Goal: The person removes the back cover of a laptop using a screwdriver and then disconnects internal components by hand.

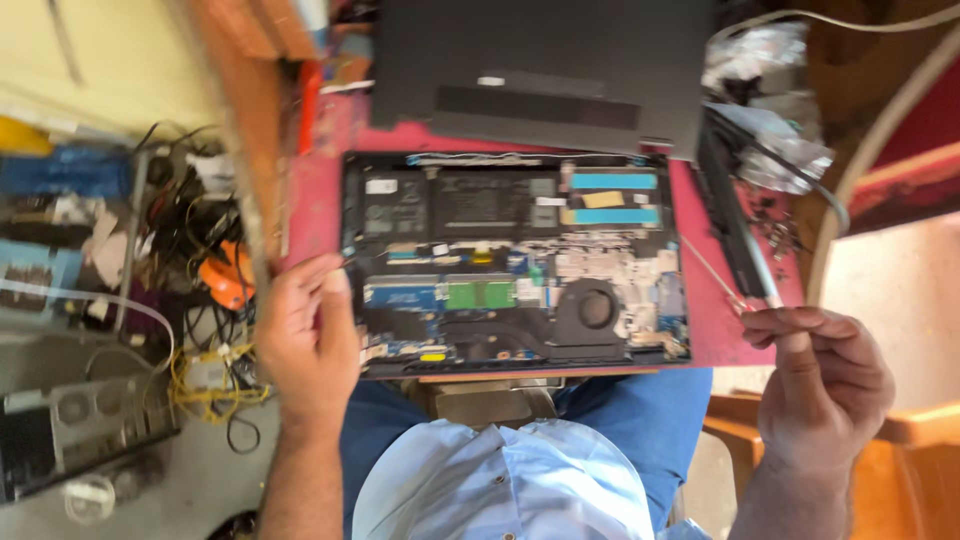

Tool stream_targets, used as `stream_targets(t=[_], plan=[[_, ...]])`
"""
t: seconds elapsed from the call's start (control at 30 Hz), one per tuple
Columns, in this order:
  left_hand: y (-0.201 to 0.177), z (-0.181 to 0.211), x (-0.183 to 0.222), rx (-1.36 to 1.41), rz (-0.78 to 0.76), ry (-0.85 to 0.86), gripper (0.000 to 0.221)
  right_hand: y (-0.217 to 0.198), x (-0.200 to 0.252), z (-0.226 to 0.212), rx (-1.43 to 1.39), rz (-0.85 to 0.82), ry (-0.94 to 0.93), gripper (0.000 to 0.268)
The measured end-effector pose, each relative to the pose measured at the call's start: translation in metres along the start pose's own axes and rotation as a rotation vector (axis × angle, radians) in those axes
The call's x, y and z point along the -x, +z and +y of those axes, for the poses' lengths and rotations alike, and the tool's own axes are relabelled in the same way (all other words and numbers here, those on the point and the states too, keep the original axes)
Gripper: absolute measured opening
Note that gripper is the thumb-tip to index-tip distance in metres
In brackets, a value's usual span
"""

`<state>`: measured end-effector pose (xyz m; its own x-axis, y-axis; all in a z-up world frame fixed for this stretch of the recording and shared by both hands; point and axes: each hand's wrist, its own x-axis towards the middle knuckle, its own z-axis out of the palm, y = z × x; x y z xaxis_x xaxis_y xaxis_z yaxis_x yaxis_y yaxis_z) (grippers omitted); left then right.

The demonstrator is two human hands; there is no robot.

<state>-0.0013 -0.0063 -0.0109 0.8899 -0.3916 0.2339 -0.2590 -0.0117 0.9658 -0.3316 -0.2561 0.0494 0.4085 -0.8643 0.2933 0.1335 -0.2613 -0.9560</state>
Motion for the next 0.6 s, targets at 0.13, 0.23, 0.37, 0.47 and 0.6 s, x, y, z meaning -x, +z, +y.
stream_targets(t=[0.13, 0.23, 0.37, 0.47, 0.6], plan=[[0.003, 0.008, -0.002, -0.049, -0.014, 0.007, 0.022, -0.031, 0.008, 0.029, -0.129, 0.059, 0.037, 0.006], [0.016, 0.035, -0.011, -0.166, -0.018, 0.08, 0.025, -0.03, 0.008, 0.048, -0.008, 0.045, 0.025, 0.008], [0.047, 0.077, -0.036, -0.483, -0.055, 0.432, 0.029, -0.027, 0.007, 0.073, 0.063, 0.114, 0.039, 0.011], [0.082, 0.086, -0.087, -0.553, -0.111, 0.467, 0.041, -0.026, 0.014, 0.082, 0.15, 0.139, -0.054, 0.008], [0.126, 0.069, -0.165, -0.803, -0.266, 0.045, 0.071, -0.023, 0.016, 0.085, 0.201, 0.103, -0.155, 0.007]])
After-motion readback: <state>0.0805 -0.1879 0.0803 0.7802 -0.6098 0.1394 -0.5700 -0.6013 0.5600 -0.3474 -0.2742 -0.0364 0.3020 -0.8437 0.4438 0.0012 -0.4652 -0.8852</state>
